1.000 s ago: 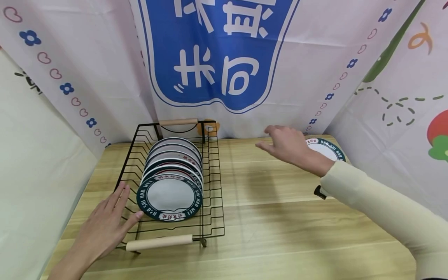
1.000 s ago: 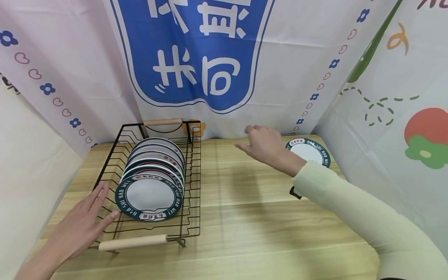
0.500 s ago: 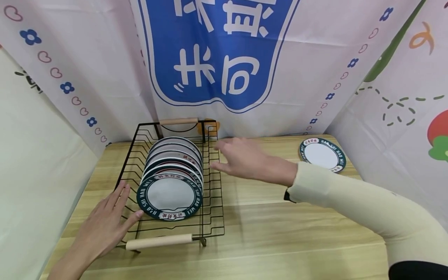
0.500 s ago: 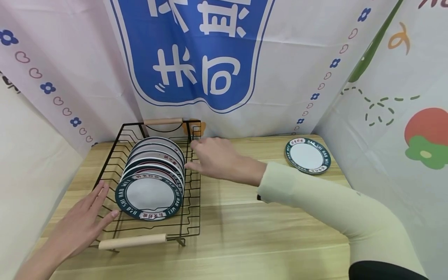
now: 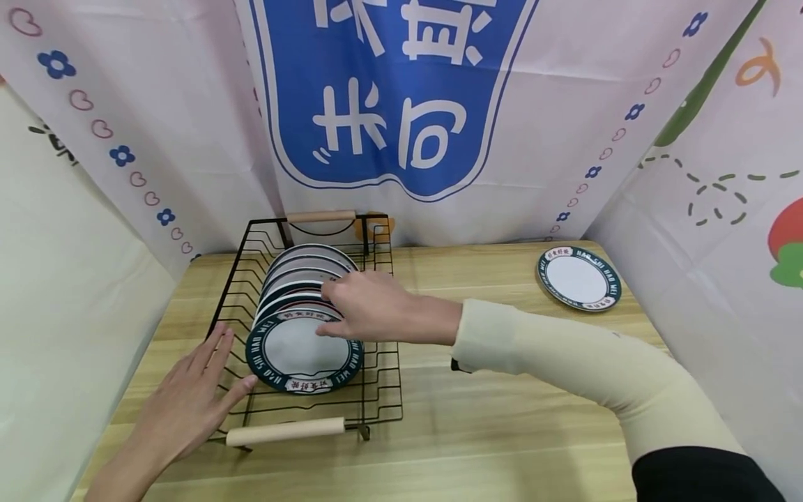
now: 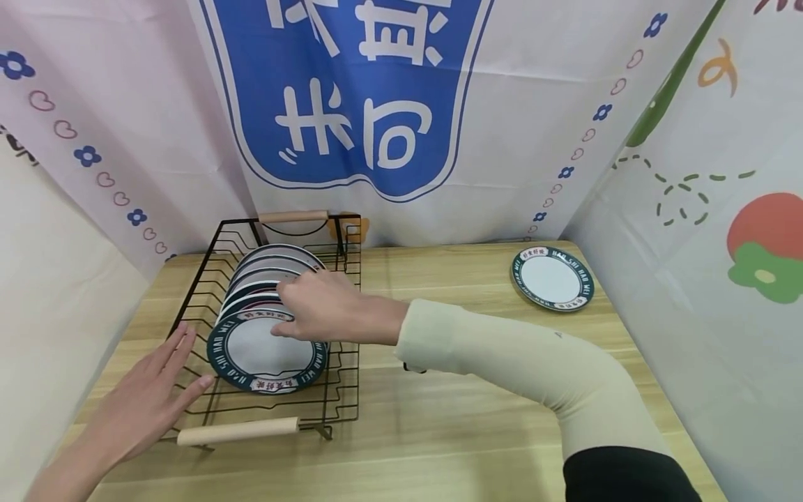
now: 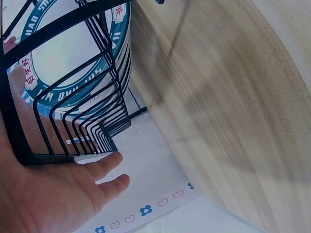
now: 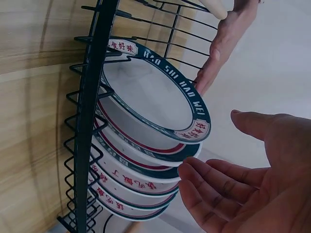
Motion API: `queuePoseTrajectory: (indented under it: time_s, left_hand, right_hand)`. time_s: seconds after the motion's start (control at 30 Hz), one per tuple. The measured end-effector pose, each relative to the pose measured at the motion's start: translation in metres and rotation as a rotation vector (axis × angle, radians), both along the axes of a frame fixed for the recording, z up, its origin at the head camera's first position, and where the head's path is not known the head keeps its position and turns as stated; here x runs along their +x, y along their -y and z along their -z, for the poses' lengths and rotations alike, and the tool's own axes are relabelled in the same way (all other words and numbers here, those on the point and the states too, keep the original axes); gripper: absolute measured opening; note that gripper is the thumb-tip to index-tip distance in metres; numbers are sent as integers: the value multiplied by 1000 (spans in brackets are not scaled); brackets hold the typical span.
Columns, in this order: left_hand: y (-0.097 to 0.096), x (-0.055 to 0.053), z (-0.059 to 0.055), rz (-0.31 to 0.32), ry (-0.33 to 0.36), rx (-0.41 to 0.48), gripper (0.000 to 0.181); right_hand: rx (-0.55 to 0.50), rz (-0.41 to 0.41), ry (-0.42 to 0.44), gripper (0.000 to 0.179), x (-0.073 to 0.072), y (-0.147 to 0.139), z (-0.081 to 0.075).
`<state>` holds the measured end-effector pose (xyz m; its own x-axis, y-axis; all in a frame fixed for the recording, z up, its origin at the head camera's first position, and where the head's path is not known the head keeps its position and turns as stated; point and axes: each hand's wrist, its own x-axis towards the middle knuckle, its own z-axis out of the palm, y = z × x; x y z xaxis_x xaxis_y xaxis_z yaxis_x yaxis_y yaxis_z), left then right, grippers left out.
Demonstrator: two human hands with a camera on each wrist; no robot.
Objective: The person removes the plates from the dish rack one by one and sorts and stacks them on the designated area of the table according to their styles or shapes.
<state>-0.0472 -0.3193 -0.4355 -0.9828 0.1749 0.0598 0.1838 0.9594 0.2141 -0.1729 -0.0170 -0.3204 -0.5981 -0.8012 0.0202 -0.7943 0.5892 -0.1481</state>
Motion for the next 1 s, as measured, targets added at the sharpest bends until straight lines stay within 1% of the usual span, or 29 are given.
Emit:
queuePoseTrajectory:
  time_s: [0.2, 0.43, 0.63, 0.77, 1.0]
  left_hand:
    - [0, -1, 1, -2, 4, -5, 91]
    - [1, -1, 2, 6, -3, 1, 90]
    - [0, 0, 2, 9, 3, 2, 89]
    - [0, 1, 2, 4, 1, 6, 89]
    - [-1, 0, 1, 2, -2, 15, 90]
  right_hand:
    - [32, -24, 29, 44, -4, 16, 13]
    - [47, -18, 75, 43, -8, 27, 23]
    - [48, -28, 128, 36, -7, 35, 30]
    - [45, -52, 139, 30, -9, 38, 33]
    - [46, -61, 176, 19, -12, 41, 40]
